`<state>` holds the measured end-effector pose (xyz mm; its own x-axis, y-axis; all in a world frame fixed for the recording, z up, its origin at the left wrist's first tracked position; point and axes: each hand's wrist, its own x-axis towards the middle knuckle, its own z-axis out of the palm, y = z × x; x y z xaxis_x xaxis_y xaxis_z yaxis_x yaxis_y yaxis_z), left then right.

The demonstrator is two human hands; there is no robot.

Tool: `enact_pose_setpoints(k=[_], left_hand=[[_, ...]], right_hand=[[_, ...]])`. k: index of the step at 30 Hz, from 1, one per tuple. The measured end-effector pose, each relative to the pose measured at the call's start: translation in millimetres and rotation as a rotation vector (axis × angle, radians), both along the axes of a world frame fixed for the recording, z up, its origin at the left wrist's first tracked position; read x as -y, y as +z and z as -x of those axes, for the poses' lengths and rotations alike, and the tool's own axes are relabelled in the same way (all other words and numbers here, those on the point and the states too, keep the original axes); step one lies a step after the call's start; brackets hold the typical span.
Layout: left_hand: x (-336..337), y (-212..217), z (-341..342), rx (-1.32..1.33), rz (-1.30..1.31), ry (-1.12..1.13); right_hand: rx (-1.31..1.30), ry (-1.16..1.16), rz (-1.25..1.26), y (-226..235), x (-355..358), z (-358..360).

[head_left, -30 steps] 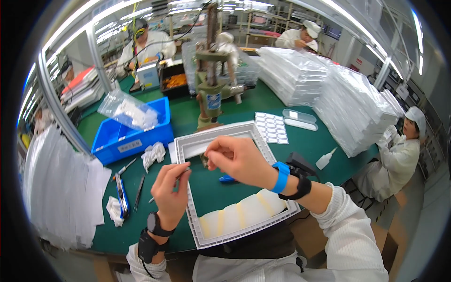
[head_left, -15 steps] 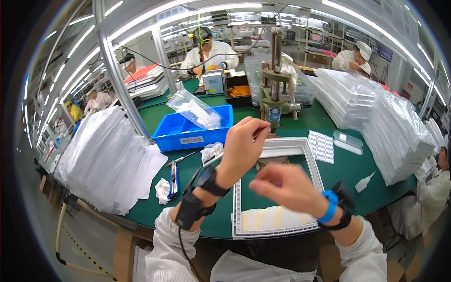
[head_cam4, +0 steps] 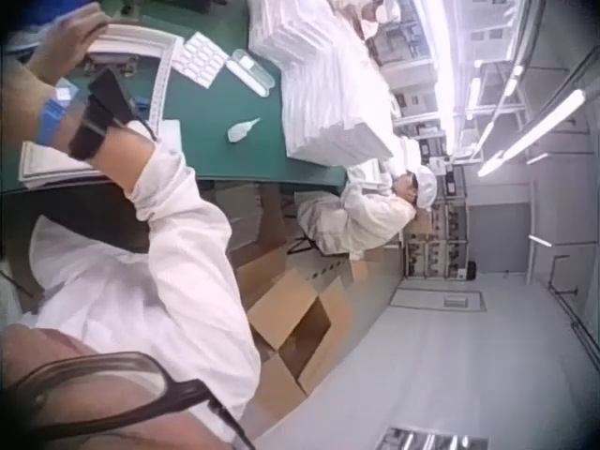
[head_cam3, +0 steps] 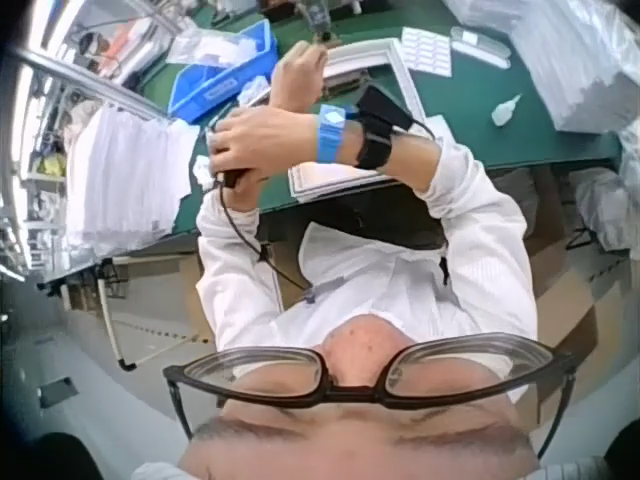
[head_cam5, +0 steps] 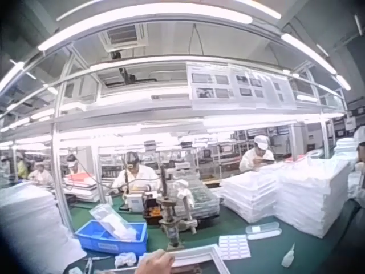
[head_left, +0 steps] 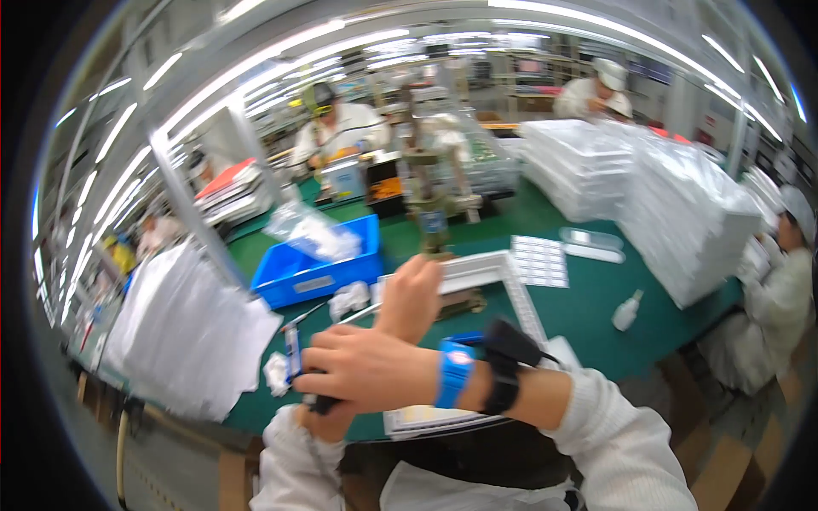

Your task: Apply glue and protective film to a plastic frame assembly at a factory workstation.

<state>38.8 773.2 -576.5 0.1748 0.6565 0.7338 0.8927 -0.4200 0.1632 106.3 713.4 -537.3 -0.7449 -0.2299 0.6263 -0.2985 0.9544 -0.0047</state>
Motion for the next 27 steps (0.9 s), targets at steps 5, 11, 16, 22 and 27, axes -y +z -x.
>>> enact_pose_setpoints(k=[5,11,16,22,27], left_hand=[[24.8,12.3,-21.3,-0.474,-0.195,-0.033],[53.0,9.7,11.4,-0.227,-0.161,0.024],[42.0,0.4,28.2,0.045,-0.089,-0.142],[31.7,-40.2,47.9,0.183,-0.129,-0.189],[31.4,-55.5,51.8,0.150,-0.168,-0.216]], right_hand=[[0.156,-0.085,0.026,16.6,16.3,29.3],[-0.141,-0.299,0.170,32.7,9.4,-32.0],[-0.463,-0.517,0.556,-6.0,-83.0,-78.4],[-0.091,-0.471,0.901,-64.5,-94.3,-66.5],[0.026,-0.473,1.124,-70.3,-96.0,-63.3]])
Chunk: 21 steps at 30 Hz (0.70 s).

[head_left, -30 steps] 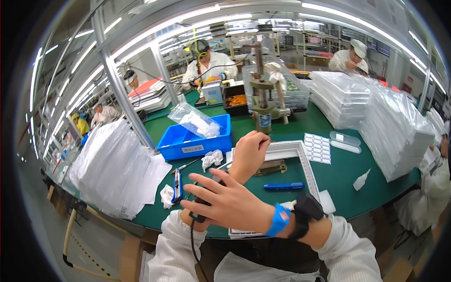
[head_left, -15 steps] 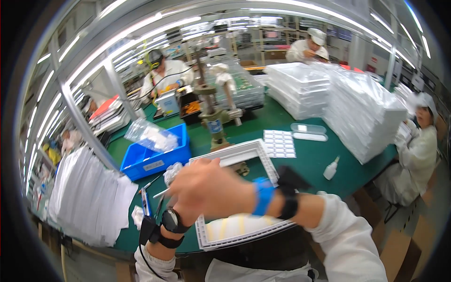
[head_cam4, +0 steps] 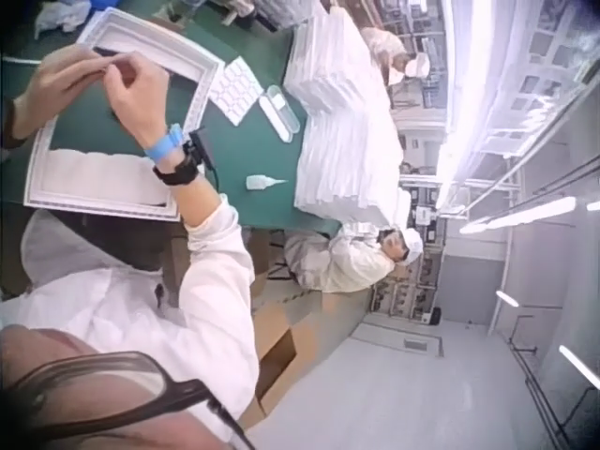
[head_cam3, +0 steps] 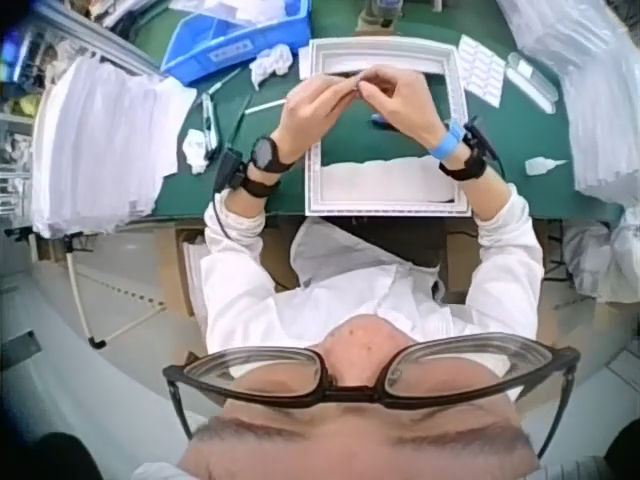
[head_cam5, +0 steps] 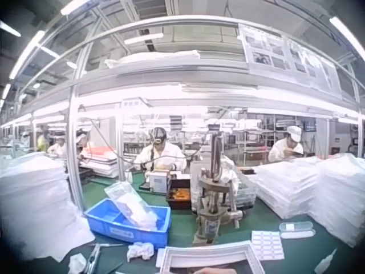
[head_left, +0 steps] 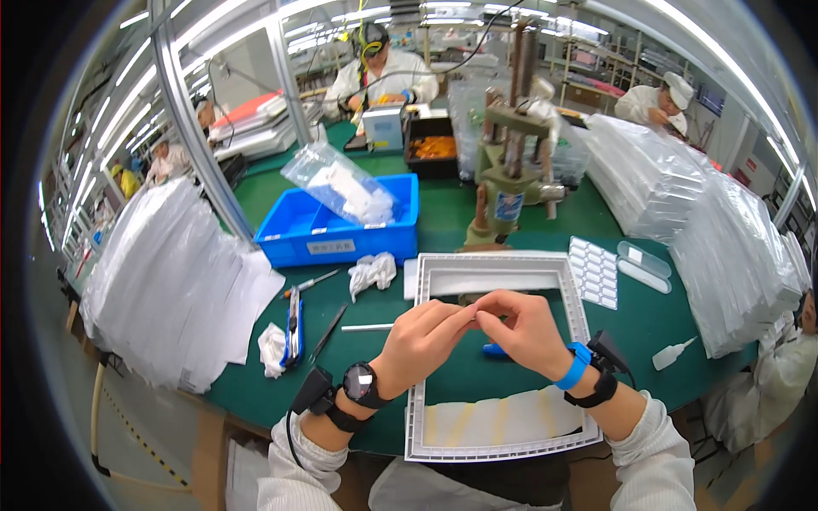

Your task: Apply glue and protective film to a plastic frame assembly at a factory workstation.

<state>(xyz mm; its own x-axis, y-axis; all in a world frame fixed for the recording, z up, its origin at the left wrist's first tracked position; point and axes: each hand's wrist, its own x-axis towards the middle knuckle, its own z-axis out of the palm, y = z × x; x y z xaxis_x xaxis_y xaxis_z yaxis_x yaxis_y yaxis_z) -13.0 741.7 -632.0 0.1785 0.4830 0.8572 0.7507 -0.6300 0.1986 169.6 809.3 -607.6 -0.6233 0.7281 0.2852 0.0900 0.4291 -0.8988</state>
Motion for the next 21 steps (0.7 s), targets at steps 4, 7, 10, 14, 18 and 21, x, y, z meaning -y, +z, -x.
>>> enact_pose_setpoints(k=[4,7,10,14,18,21], left_hand=[[4.6,-2.7,8.3,-0.130,-0.046,0.005],[6.5,-0.2,5.4,-0.157,-0.072,0.025],[5.9,-3.7,0.0,-0.122,-0.115,0.060],[8.4,-7.7,2.3,-0.158,-0.112,0.099],[6.7,-6.6,2.4,-0.162,-0.121,0.079],[7.6,-3.8,2.9,-0.181,-0.106,0.074]], right_hand=[[-0.067,0.100,0.262,-3.8,-1.5,3.8],[-0.131,0.156,0.281,-9.9,-5.9,2.0],[-0.129,0.149,0.252,-8.5,-6.1,-2.2],[-0.109,0.163,0.257,-9.8,-4.3,-0.1],[-0.089,0.173,0.318,-12.6,-4.9,0.1],[-0.083,0.156,0.307,-11.7,-4.3,-0.8]])
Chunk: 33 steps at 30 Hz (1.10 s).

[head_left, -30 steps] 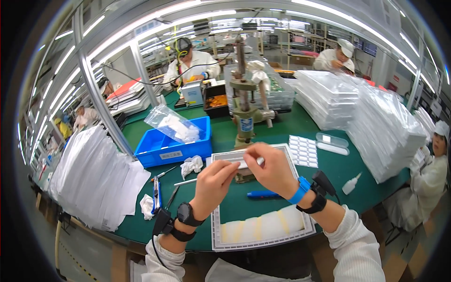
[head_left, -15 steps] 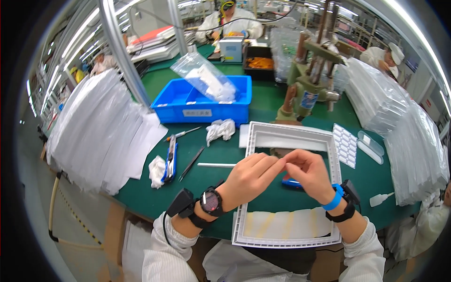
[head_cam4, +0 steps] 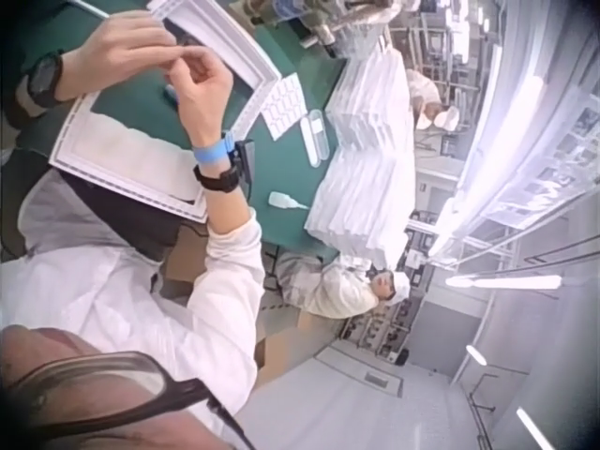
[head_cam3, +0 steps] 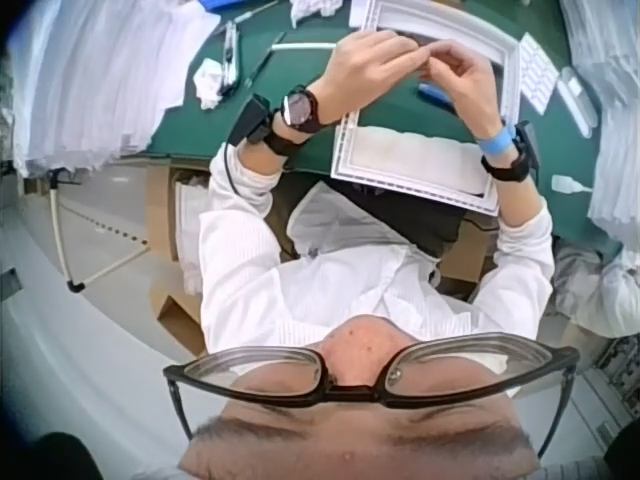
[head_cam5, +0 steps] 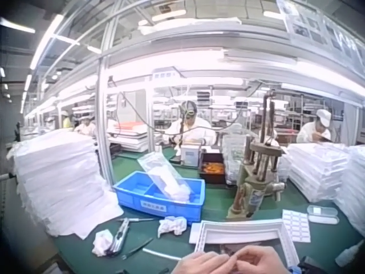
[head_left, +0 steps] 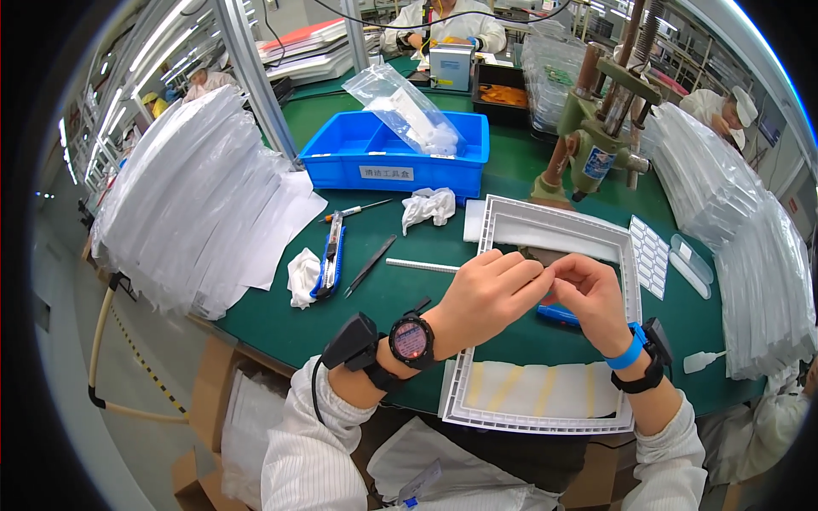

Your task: Apply glue and protective film to a plastic frame assembly at a factory workstation.

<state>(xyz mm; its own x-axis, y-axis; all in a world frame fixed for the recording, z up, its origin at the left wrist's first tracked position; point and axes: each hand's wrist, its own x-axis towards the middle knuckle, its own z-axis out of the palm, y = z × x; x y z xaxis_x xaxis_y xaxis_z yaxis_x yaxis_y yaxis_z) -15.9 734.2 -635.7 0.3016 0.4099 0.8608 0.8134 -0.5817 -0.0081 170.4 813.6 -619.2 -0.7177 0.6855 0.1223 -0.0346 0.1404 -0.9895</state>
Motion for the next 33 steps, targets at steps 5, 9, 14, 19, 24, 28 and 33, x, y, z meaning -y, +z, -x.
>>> enact_pose_setpoints(k=[5,9,14,19,24,28,33], left_hand=[[6.3,4.8,-1.3,0.022,0.116,0.049],[3.6,-2.3,-4.7,0.060,0.089,0.027],[-2.2,-1.9,-3.3,0.061,0.081,-0.023],[-0.8,1.4,0.4,0.063,0.077,-0.034],[-0.5,8.6,0.2,0.026,0.082,-0.025],[-2.8,7.1,3.0,0.016,0.079,-0.025],[-1.3,3.7,1.2,-0.052,0.050,-0.012]], right_hand=[[-0.023,0.014,-0.008,-1.6,-3.4,-2.7],[-0.020,0.033,0.067,0.3,-3.1,-1.4],[-0.001,0.039,0.068,3.4,0.2,-3.2],[-0.039,0.078,0.147,5.4,0.6,-0.7],[-0.052,0.088,0.206,4.1,-5.6,-3.5],[-0.054,0.116,0.180,5.0,-4.6,-3.2],[-0.073,0.141,0.225,2.6,-3.6,-3.3]])
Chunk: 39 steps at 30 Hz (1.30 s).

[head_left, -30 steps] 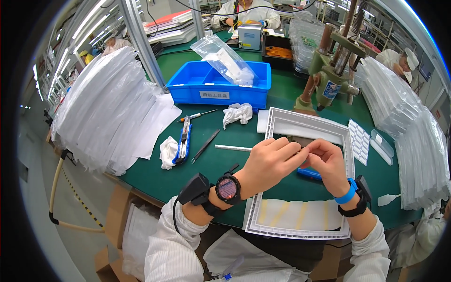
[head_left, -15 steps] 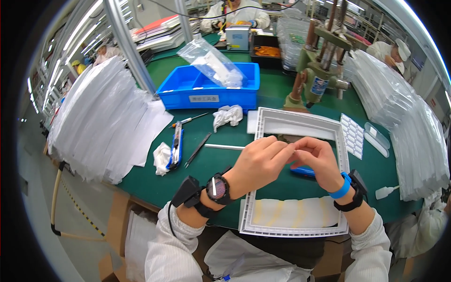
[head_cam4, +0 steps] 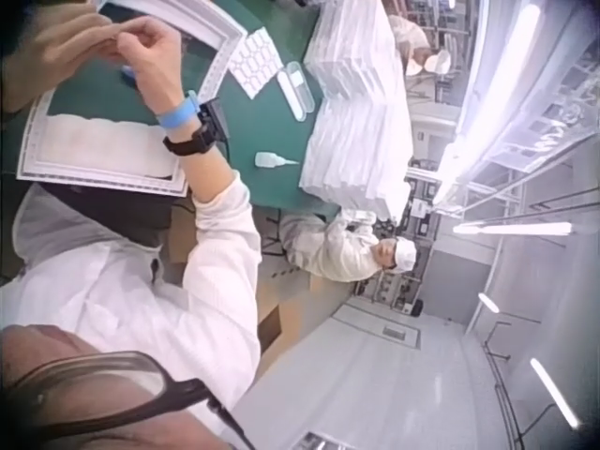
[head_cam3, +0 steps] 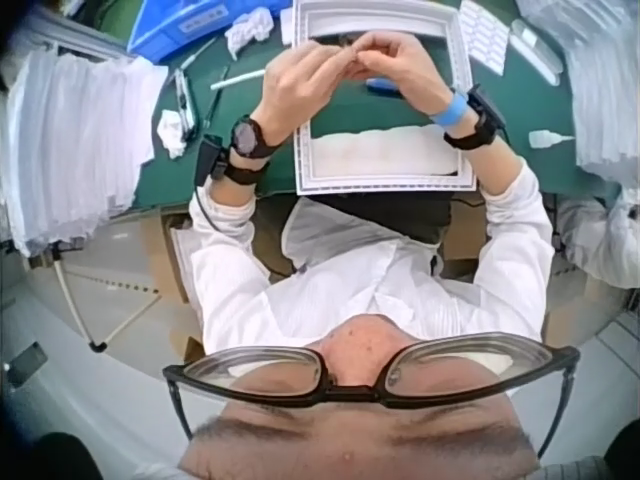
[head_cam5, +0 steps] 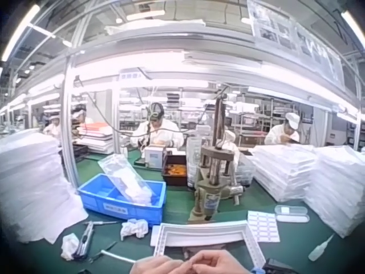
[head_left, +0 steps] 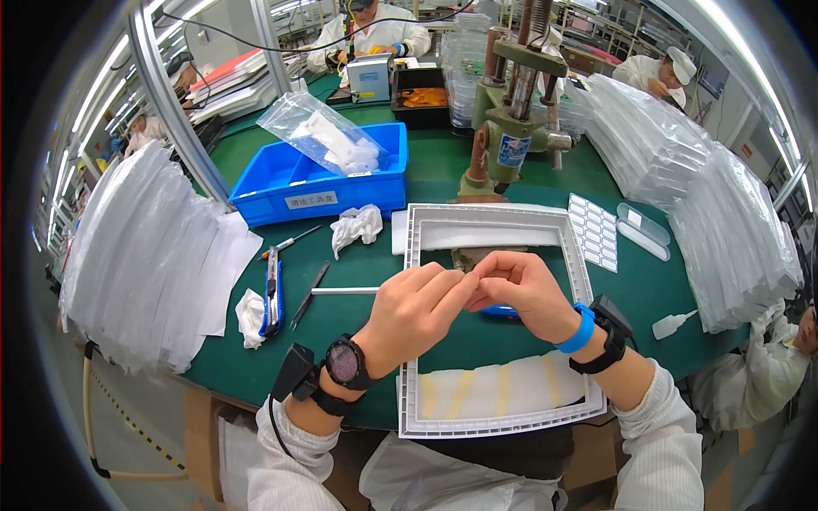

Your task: Apply glue and protective film to a plastic frame assembly at a factory workstation.

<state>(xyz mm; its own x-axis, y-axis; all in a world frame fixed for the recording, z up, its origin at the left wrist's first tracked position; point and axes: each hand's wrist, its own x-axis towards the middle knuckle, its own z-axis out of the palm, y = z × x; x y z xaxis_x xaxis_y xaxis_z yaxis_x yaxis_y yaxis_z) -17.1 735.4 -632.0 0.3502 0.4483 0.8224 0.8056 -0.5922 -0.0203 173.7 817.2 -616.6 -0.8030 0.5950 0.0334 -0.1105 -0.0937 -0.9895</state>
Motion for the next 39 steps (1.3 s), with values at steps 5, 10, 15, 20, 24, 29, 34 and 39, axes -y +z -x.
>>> enact_pose_setpoints(k=[5,10,15,20,24,29,34,39], left_hand=[[6.0,0.5,-4.3,0.009,-0.042,-0.032],[5.0,9.0,-14.7,0.136,-0.051,-0.143],[13.5,22.3,6.8,0.259,-0.055,-0.073],[-6.1,2.2,18.2,0.296,0.048,0.011],[-1.6,-2.5,6.6,0.239,0.070,-0.038],[11.6,0.2,-8.9,0.140,0.103,-0.144],[24.2,1.4,-23.9,0.099,0.077,-0.247],[30.7,0.6,-26.6,0.117,0.062,-0.258]], right_hand=[[0.014,-0.004,0.014,6.7,7.3,0.3],[0.051,-0.052,-0.051,-2.7,-2.0,0.4],[0.041,-0.103,-0.144,31.6,6.9,-8.1],[0.387,-0.121,-0.736,64.8,62.6,-71.1],[0.565,-0.153,-0.744,53.6,98.0,-98.1],[0.411,-0.312,-0.229,41.4,86.8,-104.1],[0.282,-0.251,-0.272,38.1,73.3,-68.3],[0.250,-0.167,-0.234,30.5,66.7,-48.9]])
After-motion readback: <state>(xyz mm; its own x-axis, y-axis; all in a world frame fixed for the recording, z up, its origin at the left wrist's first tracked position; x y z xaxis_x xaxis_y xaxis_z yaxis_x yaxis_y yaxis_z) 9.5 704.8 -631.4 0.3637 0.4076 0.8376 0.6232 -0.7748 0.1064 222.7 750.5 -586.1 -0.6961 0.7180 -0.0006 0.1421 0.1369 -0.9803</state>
